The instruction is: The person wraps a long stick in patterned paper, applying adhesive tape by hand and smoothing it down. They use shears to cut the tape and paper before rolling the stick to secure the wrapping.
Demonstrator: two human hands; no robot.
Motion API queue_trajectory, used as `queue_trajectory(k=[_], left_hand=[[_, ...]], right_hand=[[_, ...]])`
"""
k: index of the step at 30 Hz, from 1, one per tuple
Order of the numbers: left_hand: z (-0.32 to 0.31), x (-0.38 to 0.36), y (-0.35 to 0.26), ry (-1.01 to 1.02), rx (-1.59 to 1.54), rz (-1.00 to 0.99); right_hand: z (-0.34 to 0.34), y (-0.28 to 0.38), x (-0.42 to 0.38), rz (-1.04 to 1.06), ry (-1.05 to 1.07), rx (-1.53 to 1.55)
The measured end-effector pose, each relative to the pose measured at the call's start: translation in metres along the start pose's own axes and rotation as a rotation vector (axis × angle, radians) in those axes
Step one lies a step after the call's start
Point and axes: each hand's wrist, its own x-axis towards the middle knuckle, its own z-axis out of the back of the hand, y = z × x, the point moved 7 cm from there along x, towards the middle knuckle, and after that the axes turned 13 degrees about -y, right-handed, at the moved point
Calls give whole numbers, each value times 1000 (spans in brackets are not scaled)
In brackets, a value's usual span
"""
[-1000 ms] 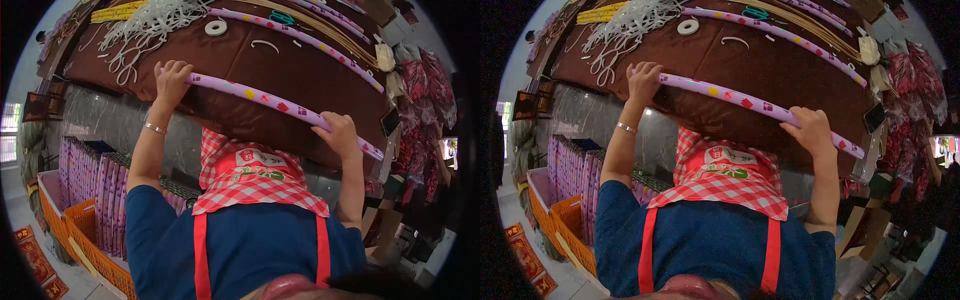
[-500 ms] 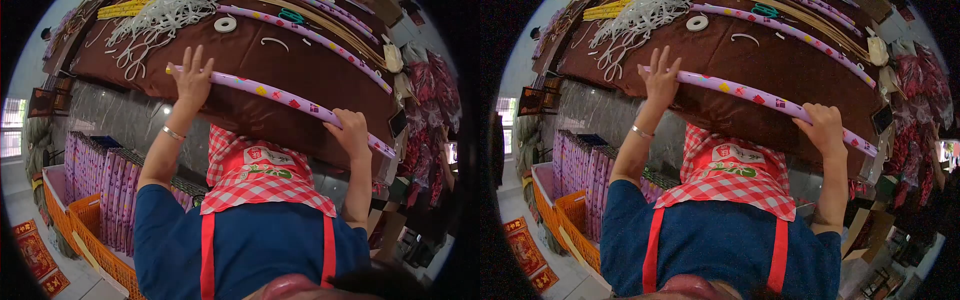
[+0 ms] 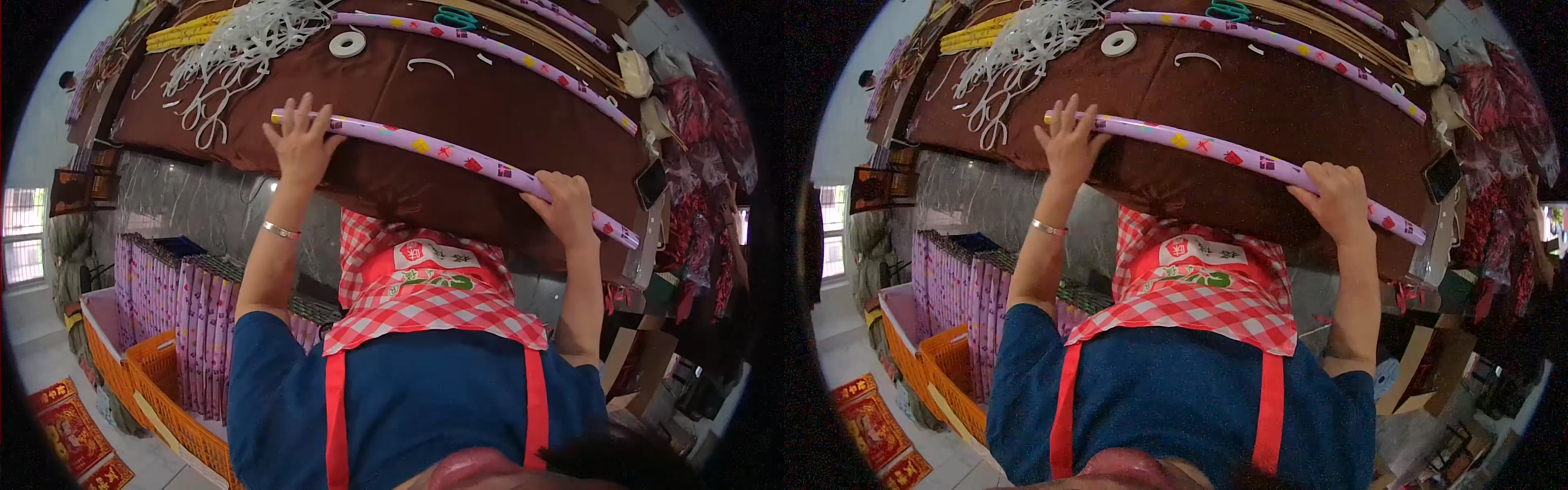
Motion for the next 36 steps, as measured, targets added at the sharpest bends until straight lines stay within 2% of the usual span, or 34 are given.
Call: queue_trajectory(k=[2, 5, 10, 11, 14, 17, 20, 22, 26, 30, 32, 36], left_hand=[[1, -2, 29, 44, 70, 73], [3, -5, 3, 99, 35, -5], [18, -8, -122, 53, -287, -121], [24, -7, -148, 100, -381, -109], [40, -9, -223, 152, -542, -233], [53, -18, -271, 156, -793, -315], [48, -11, -256, 128, -817, -376], [43, -2, -232, 89, -741, -255], [36, -7, -185, 88, -532, -233], [13, -11, -88, 34, -317, 10], [-1, -15, -36, 92, -194, 122], [-16, -22, 40, 197, -46, 227]], right_hand=[[-2, -2, 0, -16, 23, -21], [-6, 0, 5, 30, -11, -21], [-17, 4, 7, 67, -47, -24], [-21, 5, 6, 64, -46, -11], [-26, 12, 10, 77, -59, -7], [-37, 4, 6, 84, -88, -39], [-34, 2, 7, 81, -119, -68], [-27, 8, 10, 83, -106, -17], [-31, 7, 9, 33, -32, -37], [-31, 7, 9, 58, -63, -21], [-29, 9, 11, 66, -71, -13], [-28, 9, 12, 58, -64, -16]])
